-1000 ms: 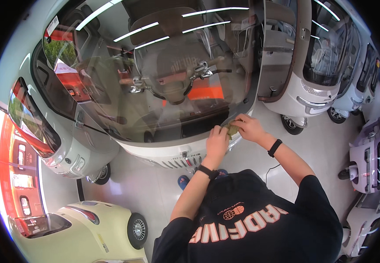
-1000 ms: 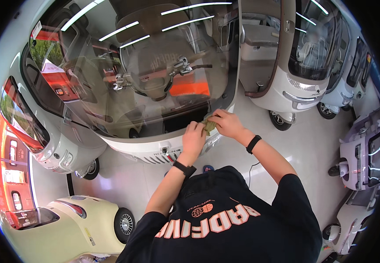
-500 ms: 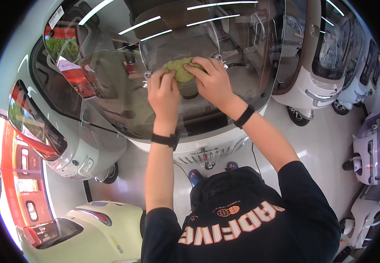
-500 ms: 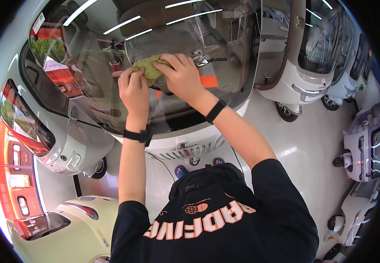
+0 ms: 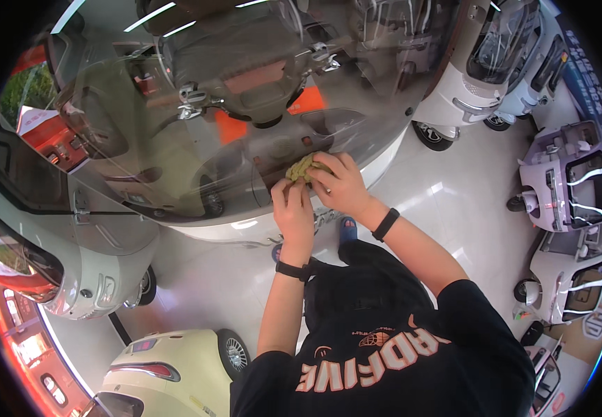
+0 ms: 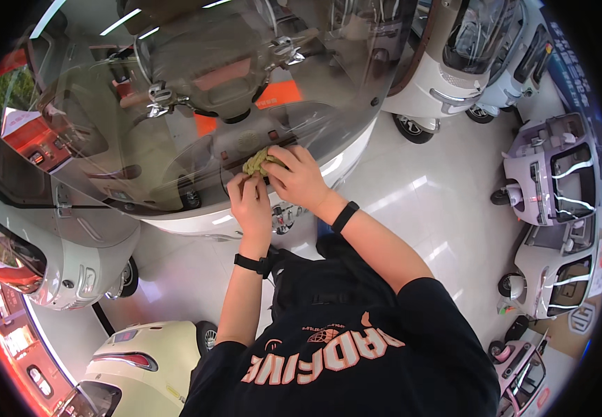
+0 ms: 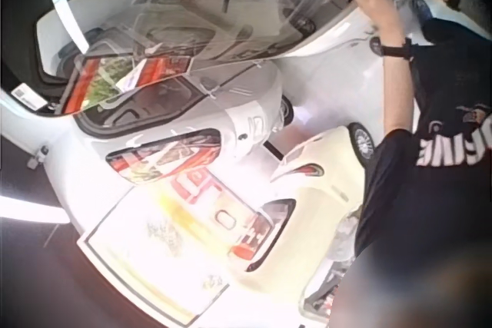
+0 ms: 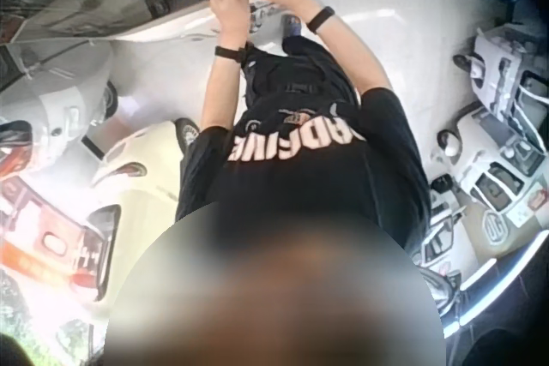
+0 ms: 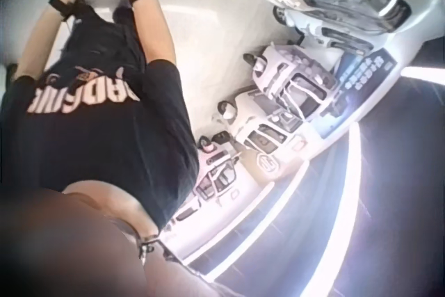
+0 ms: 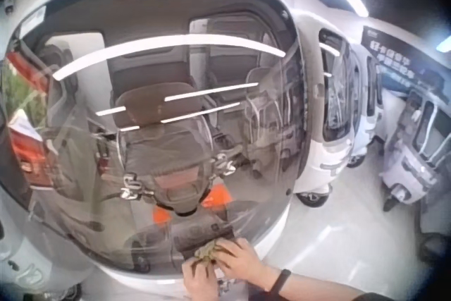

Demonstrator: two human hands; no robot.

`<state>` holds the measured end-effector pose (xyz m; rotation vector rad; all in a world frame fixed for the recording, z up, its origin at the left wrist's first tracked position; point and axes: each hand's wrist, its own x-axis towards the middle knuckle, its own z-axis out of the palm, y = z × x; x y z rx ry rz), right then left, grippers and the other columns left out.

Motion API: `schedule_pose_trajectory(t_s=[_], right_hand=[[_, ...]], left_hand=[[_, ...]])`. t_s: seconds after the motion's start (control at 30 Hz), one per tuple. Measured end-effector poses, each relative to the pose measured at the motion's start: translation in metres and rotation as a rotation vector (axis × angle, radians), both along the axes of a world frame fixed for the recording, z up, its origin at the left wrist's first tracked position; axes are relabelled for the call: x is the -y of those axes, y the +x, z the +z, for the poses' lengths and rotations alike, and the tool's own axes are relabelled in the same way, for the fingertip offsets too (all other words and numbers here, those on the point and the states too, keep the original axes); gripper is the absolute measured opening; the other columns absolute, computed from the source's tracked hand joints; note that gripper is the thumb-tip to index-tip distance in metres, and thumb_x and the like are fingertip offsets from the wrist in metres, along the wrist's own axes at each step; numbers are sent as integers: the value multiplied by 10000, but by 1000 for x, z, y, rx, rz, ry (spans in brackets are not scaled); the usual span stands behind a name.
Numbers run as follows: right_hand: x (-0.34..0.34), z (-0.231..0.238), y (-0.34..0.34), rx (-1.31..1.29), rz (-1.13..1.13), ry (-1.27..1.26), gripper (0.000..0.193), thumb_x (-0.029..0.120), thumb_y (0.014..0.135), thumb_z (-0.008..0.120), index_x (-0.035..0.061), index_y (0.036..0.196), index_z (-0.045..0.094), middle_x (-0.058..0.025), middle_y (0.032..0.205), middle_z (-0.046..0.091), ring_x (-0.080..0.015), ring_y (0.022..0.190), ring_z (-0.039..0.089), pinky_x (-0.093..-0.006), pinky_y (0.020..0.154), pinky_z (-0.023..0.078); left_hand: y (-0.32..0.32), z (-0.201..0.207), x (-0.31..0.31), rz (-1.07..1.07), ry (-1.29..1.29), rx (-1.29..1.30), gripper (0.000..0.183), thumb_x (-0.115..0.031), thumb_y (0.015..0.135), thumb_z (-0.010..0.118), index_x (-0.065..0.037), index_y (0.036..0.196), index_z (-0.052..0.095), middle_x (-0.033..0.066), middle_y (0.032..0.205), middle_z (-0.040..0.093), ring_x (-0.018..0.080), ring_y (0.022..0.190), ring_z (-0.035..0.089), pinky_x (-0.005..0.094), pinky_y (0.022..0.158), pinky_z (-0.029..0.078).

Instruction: Wiping down the exterior of a small electric vehicle with a cloth.

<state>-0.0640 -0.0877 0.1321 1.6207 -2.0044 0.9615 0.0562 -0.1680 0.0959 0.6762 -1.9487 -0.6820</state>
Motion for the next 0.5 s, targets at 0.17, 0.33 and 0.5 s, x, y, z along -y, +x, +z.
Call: schedule_pose_trajectory(t_s=[0.17, 0.33, 0.5], right_hand=[[-65, -62, -19, 41, -35, 145, 264, 45, 749, 761, 90, 1001, 695, -68, 1207, 641, -308, 944, 606, -411, 827, 549], [-129, -106, -51, 348, -192, 248, 294, 4, 771, 740, 63, 1055, 693, -124, 1195, 642, -367, 1008, 632, -453, 872, 565], [-200, -114, -105, 486, -186, 241, 345, -5, 772, 756, 60, 1109, 712, -147, 1197, 644, -366, 1047, 649, -435, 884, 574]], left_hand=[[-16, -61, -54, -154, 149, 143, 47, -18, 908, 735, -30, 943, 707, 138, 1084, 638, 372, 899, 684, 464, 744, 563], [-64, -96, -119, -182, 144, 330, 74, -35, 907, 712, -25, 977, 734, 137, 1094, 644, 373, 928, 687, 459, 794, 571], [-111, -87, -183, -169, 198, 458, 127, -42, 892, 727, -25, 1015, 753, 136, 1124, 644, 360, 943, 696, 454, 820, 582]])
